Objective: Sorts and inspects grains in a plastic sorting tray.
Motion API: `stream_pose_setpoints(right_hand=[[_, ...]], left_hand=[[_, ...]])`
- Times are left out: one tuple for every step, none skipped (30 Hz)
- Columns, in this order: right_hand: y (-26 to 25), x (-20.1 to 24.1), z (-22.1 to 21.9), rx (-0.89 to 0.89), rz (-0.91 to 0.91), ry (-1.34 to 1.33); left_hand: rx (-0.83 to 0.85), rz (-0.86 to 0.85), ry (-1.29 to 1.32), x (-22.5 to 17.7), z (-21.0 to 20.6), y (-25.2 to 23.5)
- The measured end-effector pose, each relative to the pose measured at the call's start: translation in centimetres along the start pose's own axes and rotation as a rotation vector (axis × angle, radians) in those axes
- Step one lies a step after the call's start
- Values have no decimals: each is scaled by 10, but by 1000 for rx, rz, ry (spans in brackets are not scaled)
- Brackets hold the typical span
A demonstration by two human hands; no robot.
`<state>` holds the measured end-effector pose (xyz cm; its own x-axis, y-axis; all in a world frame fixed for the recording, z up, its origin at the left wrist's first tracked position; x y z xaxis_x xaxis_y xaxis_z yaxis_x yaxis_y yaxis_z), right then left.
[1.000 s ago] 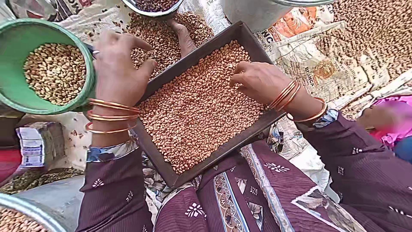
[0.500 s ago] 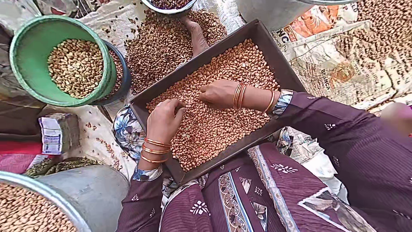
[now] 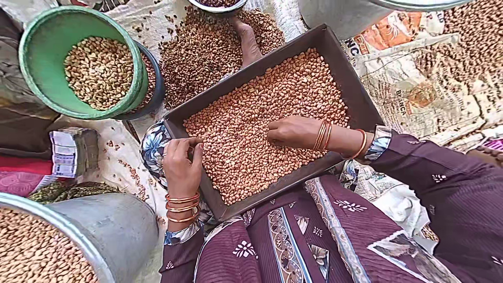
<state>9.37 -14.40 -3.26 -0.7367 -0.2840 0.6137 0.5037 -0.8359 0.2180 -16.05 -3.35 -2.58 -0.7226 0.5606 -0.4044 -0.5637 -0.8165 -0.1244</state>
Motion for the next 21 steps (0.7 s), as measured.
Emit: stream_pose_setpoints(right_hand=[[0,-1,1,-7,-18,-4],[-1,-1,2,-6,-42,1],[-3,-2,3,6,-71,8],[-5,-2,4,27,-103,13],[-7,-2,6,54,-129,2],[-9,-4,8,76,-143,-16],[-10,-5,9,96,-154,-41],[-12,-7,11,114,-167,-58],[-14,-9,12,117,-177,-60],[-15,-11,12,109,-182,-46],[-16,-11,12,101,-186,-32],[-16,-9,11,96,-187,-11],[-16,-6,10,98,-189,15],[-16,-3,10,103,-193,48],[-16,-1,9,107,-192,85],[-17,0,8,130,-199,105],[-18,0,8,157,-206,116],[-19,-1,10,176,-205,117],[-21,-3,16,165,-181,99],[-21,-3,28,99,-145,58],[-20,-1,48,-30,-104,-9]], left_hand=[[-11,4,11,-1,0,1],[-21,7,24,-1,1,2],[-31,7,37,-1,3,2],[-39,8,54,-1,5,3],[-47,11,68,0,7,6],[-61,19,81,2,9,9],[-78,34,92,5,11,13],[-101,55,105,8,13,17],[-125,78,112,11,15,22],[-143,102,119,14,17,27],[-160,125,119,17,18,32],[-173,152,120,19,19,37],[-178,189,129,21,20,42],[-174,235,139,24,19,47],[-163,286,161,26,18,52],[-149,338,194,27,16,56],[-130,387,234,28,14,59],[-113,426,267,27,13,61],[-95,455,293,26,12,63],[-76,479,306,25,11,63],[-50,495,305,24,11,64]])
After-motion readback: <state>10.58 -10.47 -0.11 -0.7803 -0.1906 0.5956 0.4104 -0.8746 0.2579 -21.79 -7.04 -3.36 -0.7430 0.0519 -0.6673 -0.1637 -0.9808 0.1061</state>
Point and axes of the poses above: each hand's wrist, its own y-axis away from the middle knuckle, its own z-axis out of the back of the hand, x = y × z, the point moved 6 cm from there along -y, towards the middle knuckle, and after that the axes turned 8 degrees about -y, right-handed, at the moved point
